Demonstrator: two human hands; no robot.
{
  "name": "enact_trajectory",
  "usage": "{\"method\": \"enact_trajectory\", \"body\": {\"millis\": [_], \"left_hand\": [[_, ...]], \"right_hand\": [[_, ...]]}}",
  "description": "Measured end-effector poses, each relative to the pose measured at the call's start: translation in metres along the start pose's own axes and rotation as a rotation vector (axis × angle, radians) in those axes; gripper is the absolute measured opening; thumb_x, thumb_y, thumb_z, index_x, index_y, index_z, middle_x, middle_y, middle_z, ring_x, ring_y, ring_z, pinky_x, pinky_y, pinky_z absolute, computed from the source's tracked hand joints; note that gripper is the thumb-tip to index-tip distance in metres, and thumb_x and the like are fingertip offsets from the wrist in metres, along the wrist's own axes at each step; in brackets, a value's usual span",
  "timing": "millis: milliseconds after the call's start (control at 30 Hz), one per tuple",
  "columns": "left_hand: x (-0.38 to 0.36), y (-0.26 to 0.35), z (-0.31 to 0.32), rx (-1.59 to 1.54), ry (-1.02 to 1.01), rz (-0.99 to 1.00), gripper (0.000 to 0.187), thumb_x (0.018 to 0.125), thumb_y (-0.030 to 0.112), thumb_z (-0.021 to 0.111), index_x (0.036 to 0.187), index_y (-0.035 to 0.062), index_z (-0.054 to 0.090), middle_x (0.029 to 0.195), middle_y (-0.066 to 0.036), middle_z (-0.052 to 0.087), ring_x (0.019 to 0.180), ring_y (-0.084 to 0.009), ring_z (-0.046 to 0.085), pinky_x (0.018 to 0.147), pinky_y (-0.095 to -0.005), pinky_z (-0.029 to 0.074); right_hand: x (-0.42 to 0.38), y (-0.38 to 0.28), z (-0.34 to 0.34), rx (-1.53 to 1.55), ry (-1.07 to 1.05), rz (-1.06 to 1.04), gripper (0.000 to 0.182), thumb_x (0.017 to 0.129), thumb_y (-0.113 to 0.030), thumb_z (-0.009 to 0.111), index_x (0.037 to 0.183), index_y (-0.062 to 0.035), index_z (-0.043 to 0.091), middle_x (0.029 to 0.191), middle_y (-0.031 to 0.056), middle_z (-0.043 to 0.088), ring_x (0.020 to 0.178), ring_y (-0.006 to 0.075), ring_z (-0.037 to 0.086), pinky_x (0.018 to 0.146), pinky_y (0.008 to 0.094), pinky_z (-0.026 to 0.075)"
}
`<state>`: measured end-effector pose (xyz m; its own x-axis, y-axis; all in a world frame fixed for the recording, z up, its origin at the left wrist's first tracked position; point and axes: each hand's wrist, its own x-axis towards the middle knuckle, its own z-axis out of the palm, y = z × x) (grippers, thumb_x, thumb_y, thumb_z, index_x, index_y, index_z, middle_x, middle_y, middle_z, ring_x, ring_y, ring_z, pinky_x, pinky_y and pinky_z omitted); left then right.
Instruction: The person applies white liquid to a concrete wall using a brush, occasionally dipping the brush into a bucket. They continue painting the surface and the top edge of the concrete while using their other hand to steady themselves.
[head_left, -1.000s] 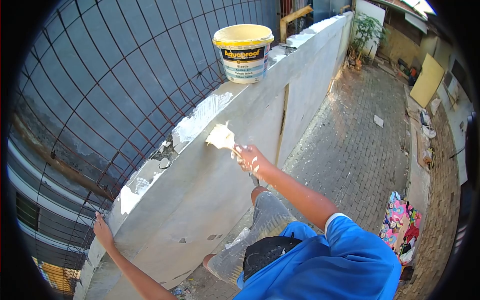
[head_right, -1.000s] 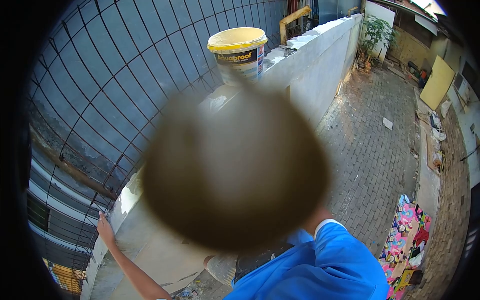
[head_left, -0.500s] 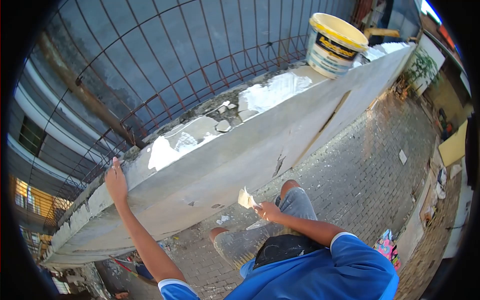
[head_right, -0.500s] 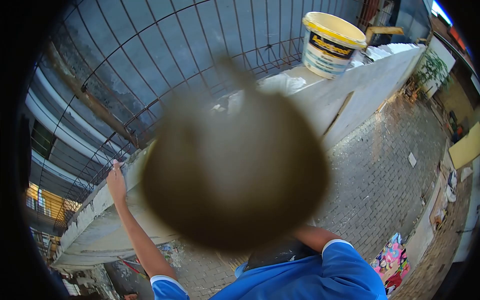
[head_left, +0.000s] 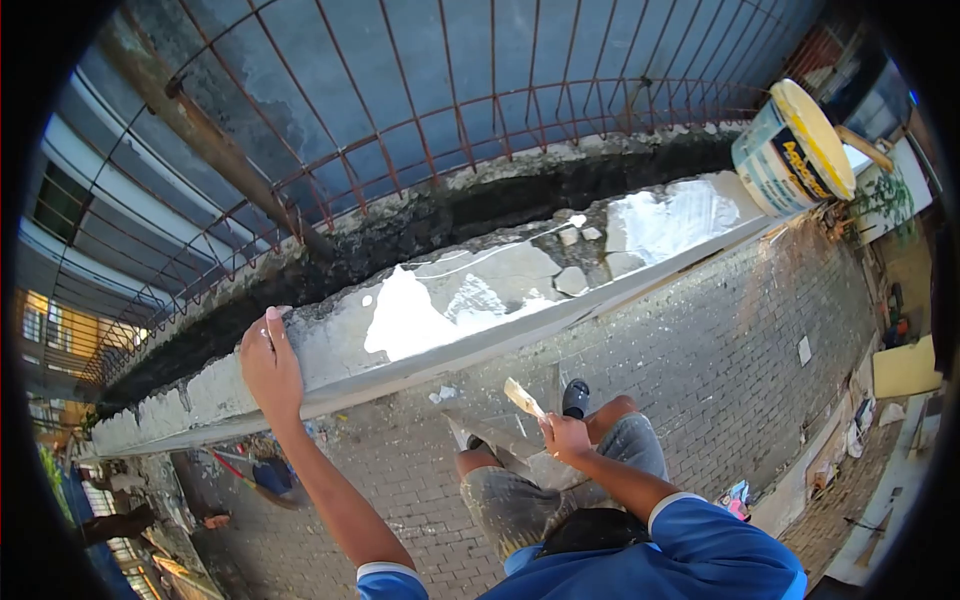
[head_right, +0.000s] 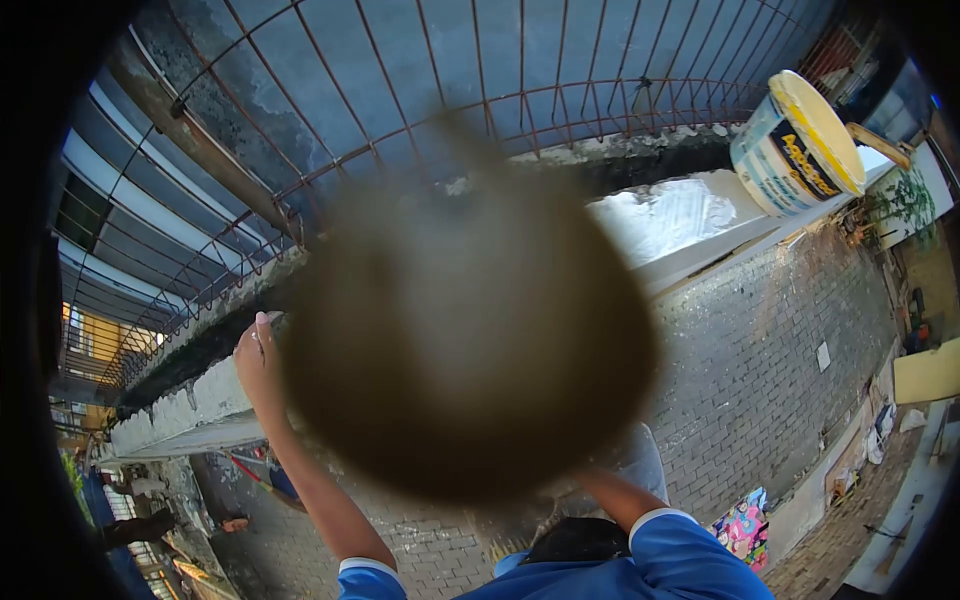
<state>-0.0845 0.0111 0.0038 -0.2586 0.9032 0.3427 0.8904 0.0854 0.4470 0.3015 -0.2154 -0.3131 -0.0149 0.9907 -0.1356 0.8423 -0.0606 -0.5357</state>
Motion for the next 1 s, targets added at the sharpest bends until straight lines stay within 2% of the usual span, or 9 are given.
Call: {"method": "enact_trajectory", "body": {"millis": [167, 300, 400, 533, 600, 700, 800, 1000], "left_hand": [[-0.002, 0.002, -0.001, -0.010, -0.006, 0.068, 0.040, 0.107, 0.028, 0.044, 0.106, -0.0012, 0.071, 0.109, -0.018, 0.070, 0.104, -0.0359, 0.063, 0.095, -0.0427, 0.045], [-0.004, 0.007, 0.001, 0.020, 0.033, 0.080, 0.035, 0.106, 0.024, 0.047, 0.108, -0.0017, 0.070, 0.107, -0.016, 0.070, 0.103, -0.0341, 0.064, 0.094, -0.0405, 0.046], [-0.003, 0.010, 0.000, 0.013, 0.002, 0.038, 0.037, 0.107, 0.026, 0.047, 0.109, -0.0021, 0.071, 0.108, -0.017, 0.071, 0.104, -0.0328, 0.065, 0.093, -0.0401, 0.047], [-0.003, 0.006, 0.002, -0.024, 0.019, -0.009, 0.039, 0.107, 0.029, 0.048, 0.110, -0.0026, 0.072, 0.110, -0.017, 0.072, 0.105, -0.0313, 0.066, 0.094, -0.0395, 0.048], [-0.004, 0.004, 0.003, -0.040, 0.034, -0.035, 0.040, 0.107, 0.030, 0.048, 0.110, -0.0028, 0.072, 0.111, -0.017, 0.072, 0.106, -0.0311, 0.066, 0.095, -0.0396, 0.048], [-0.003, 0.003, 0.003, 0.021, 0.010, -0.028, 0.043, 0.108, 0.033, 0.047, 0.119, -0.0021, 0.070, 0.109, -0.016, 0.072, 0.099, -0.0258, 0.065, 0.092, -0.0360, 0.047], [-0.003, 0.006, 0.003, -0.040, 0.004, -0.045, 0.041, 0.106, 0.031, 0.049, 0.111, -0.0022, 0.072, 0.112, -0.017, 0.072, 0.107, -0.0309, 0.066, 0.096, -0.0394, 0.048], [-0.002, 0.003, 0.004, 0.005, 0.003, -0.003, 0.037, 0.106, 0.028, 0.049, 0.111, -0.0008, 0.073, 0.112, -0.016, 0.072, 0.107, -0.0310, 0.066, 0.095, -0.0395, 0.048]], "right_hand": [[-0.002, 0.005, 0.004, -0.049, 0.006, -0.013, 0.024, 0.096, -0.027, 0.062, 0.087, -0.0053, 0.059, 0.066, 0.0183, 0.062, 0.058, 0.0402, 0.064, 0.053, 0.0510, 0.050], [0.002, -0.008, -0.009, -0.041, -0.002, 0.000, 0.020, 0.095, -0.022, 0.063, 0.090, -0.0033, 0.059, 0.073, 0.0196, 0.064, 0.065, 0.0405, 0.065, 0.056, 0.0496, 0.051], [0.003, -0.008, -0.008, 0.013, 0.060, -0.079, 0.020, 0.095, -0.021, 0.063, 0.089, -0.0019, 0.059, 0.076, 0.0199, 0.064, 0.068, 0.0401, 0.065, 0.058, 0.0485, 0.052], [-0.001, -0.001, -0.004, -0.030, -0.023, 0.001, 0.019, 0.095, -0.019, 0.062, 0.089, -0.0017, 0.058, 0.077, 0.0196, 0.064, 0.072, 0.0393, 0.066, 0.060, 0.0487, 0.052], [-0.002, -0.001, -0.004, -0.070, -0.019, -0.009, 0.019, 0.095, -0.019, 0.062, 0.089, -0.0026, 0.057, 0.075, 0.0195, 0.063, 0.070, 0.0399, 0.066, 0.058, 0.0491, 0.051], [-0.002, -0.001, -0.002, -0.036, 0.004, 0.004, 0.018, 0.095, -0.020, 0.062, 0.088, -0.0038, 0.057, 0.071, 0.0194, 0.062, 0.065, 0.0411, 0.064, 0.055, 0.0496, 0.050], [-0.006, -0.001, -0.001, -0.010, 0.021, 0.008, 0.017, 0.096, -0.019, 0.062, 0.088, -0.0044, 0.057, 0.069, 0.0191, 0.062, 0.060, 0.0422, 0.062, 0.052, 0.0493, 0.049], [-0.002, -0.005, -0.003, 0.000, 0.059, -0.021, 0.018, 0.095, -0.019, 0.062, 0.092, -0.0016, 0.059, 0.067, 0.0184, 0.062, 0.059, 0.0403, 0.063, 0.051, 0.0478, 0.050]]}}
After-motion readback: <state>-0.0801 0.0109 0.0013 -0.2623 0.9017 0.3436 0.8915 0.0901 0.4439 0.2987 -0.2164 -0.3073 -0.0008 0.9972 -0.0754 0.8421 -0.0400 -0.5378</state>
